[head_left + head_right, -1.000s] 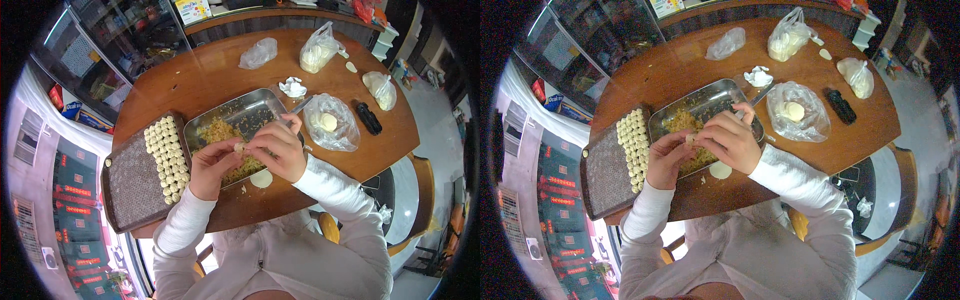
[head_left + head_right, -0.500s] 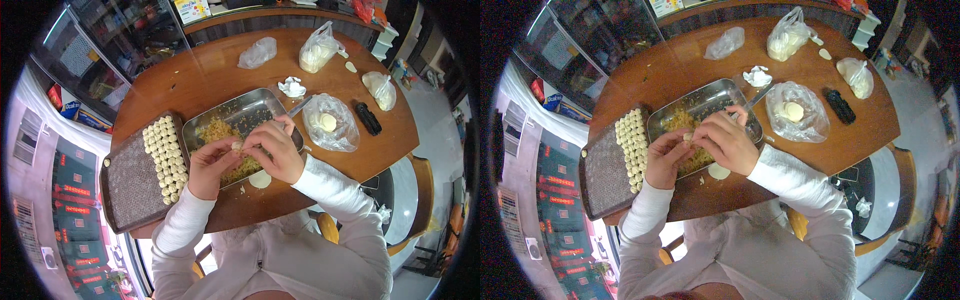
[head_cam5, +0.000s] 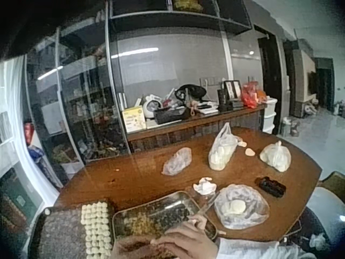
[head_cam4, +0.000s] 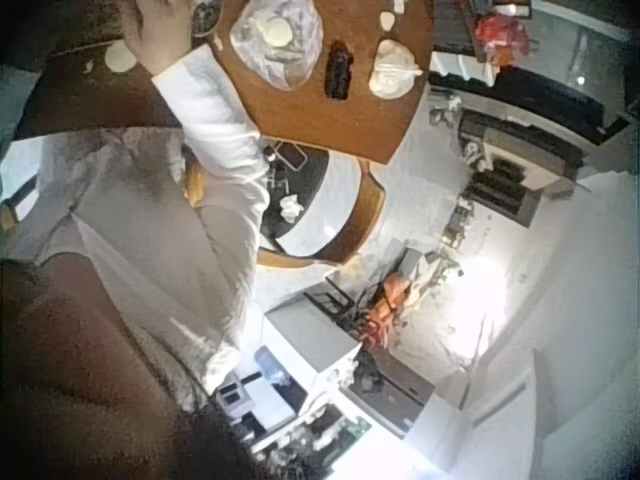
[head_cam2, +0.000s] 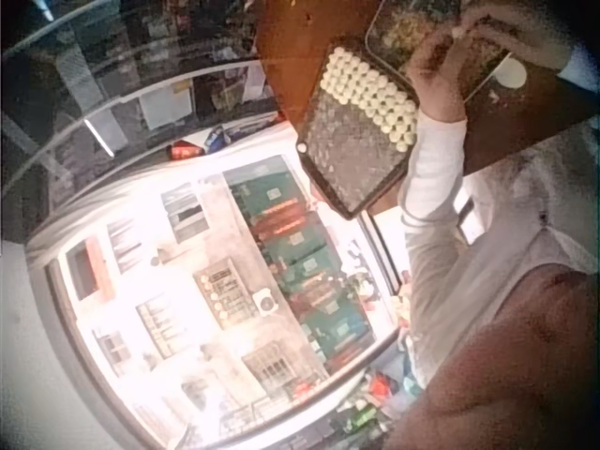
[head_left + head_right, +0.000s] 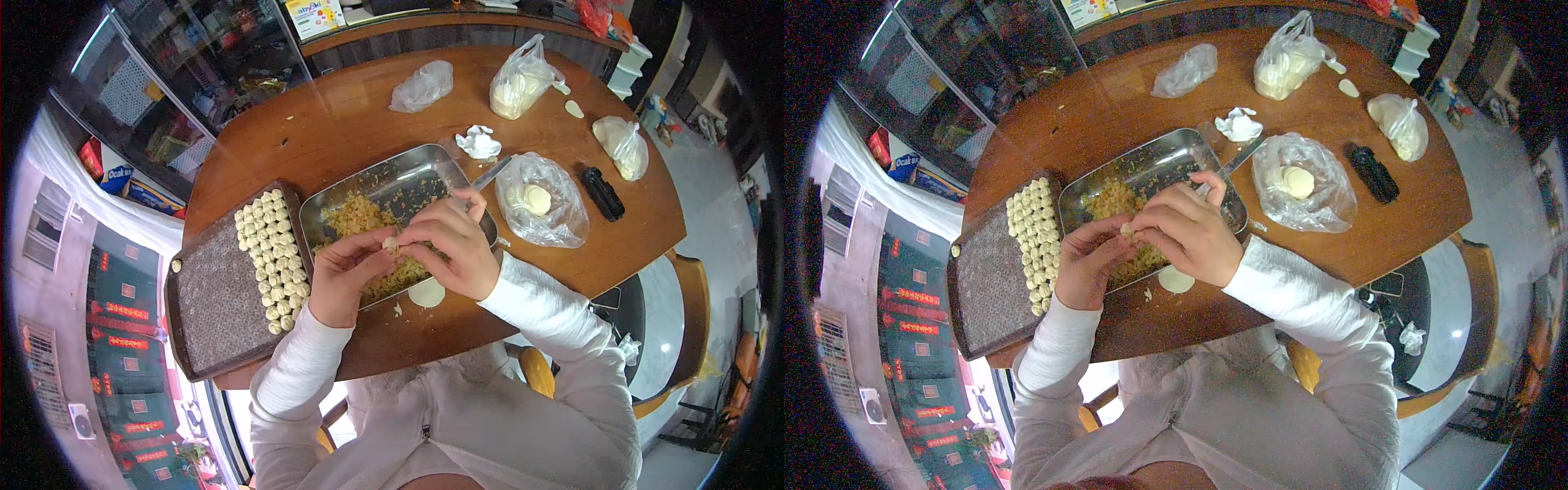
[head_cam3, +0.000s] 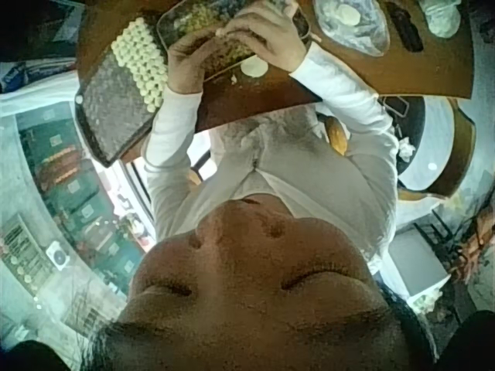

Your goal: Scooping filling into dough circles and rolling them into balls for a tray.

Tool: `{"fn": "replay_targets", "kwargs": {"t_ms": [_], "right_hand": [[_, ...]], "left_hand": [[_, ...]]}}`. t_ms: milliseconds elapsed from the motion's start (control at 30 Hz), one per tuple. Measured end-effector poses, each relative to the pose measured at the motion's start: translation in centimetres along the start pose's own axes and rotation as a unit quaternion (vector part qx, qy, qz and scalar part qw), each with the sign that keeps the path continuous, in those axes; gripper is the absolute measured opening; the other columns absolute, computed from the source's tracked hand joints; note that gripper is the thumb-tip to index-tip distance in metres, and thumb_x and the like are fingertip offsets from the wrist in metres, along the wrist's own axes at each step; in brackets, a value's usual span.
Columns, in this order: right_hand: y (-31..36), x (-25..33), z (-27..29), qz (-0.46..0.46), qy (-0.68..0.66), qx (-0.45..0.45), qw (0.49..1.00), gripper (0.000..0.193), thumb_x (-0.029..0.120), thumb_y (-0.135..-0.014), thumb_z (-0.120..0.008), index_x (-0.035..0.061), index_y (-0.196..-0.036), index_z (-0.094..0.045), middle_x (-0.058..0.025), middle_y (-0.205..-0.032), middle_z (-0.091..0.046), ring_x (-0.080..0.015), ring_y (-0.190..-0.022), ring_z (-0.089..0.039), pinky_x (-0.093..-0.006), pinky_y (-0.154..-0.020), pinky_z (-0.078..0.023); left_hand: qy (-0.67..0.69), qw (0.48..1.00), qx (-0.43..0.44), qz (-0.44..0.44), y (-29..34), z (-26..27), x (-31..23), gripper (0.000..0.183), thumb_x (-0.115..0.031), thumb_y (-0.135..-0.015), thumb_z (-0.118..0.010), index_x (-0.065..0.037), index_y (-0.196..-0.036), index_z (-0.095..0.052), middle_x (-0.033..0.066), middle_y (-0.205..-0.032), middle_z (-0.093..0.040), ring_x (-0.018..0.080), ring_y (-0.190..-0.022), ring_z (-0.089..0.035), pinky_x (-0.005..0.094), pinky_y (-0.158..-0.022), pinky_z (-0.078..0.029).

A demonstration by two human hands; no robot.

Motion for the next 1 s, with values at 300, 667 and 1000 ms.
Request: {"fn": "replay_targets", "kwargs": {"t_ms": [300, 667, 1000], "right_hand": [[-0.1, -0.2, -0.5, -0.009, -0.003, 0.021, 1.0, 0.013, 0.011, -0.082, -0.068, 0.0141, -0.093, -0.061, 0.0005, -0.09, -0.058, -0.0193, -0.088, -0.058, -0.0433, -0.094, -0.025], [-0.2, -0.1, 0.1, -0.012, -0.044, 0.022, 0.999, 0.021, 0.007, -0.08, -0.068, 0.0136, -0.1, -0.064, -0.0008, -0.091, -0.059, -0.0203, -0.089, -0.057, -0.0417, -0.094, -0.026], [-0.7, 0.0, -0.6, 0.017, -0.079, 0.092, 0.993, 0.041, 0.015, -0.075, -0.075, 0.0162, -0.116, -0.068, 0.0004, -0.097, -0.058, -0.0169, -0.094, -0.056, -0.0401, -0.092, -0.027]], "left_hand": [[-0.005, 1.0, 0.012, -0.008, -0.1, -0.6, -0.3, 0.027, 0.0, -0.089, -0.064, 0.0, -0.116, -0.065, 0.0075, -0.101, -0.069, 0.0138, -0.09, -0.066, 0.0261, -0.079, -0.054], [0.053, 0.998, -0.026, 0.031, 0.0, 0.0, -0.1, 0.023, -0.003, -0.089, -0.065, -0.004, -0.112, -0.065, 0.0055, -0.102, -0.068, 0.0151, -0.092, -0.066, 0.0267, -0.08, -0.055], [0.031, 0.999, 0.032, 0.024, -0.3, -0.4, 0.2, 0.027, 0.007, -0.082, -0.064, -0.001, -0.108, -0.061, 0.0079, -0.103, -0.068, 0.0145, -0.091, -0.066, 0.0269, -0.078, -0.054]]}}
Point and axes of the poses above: each hand's wrist, its own y-axis away from the middle knuckle, its own z-axis out of the back of the hand, x = y × z, the point moved 9 cm from there along -y, towards the middle knuckle
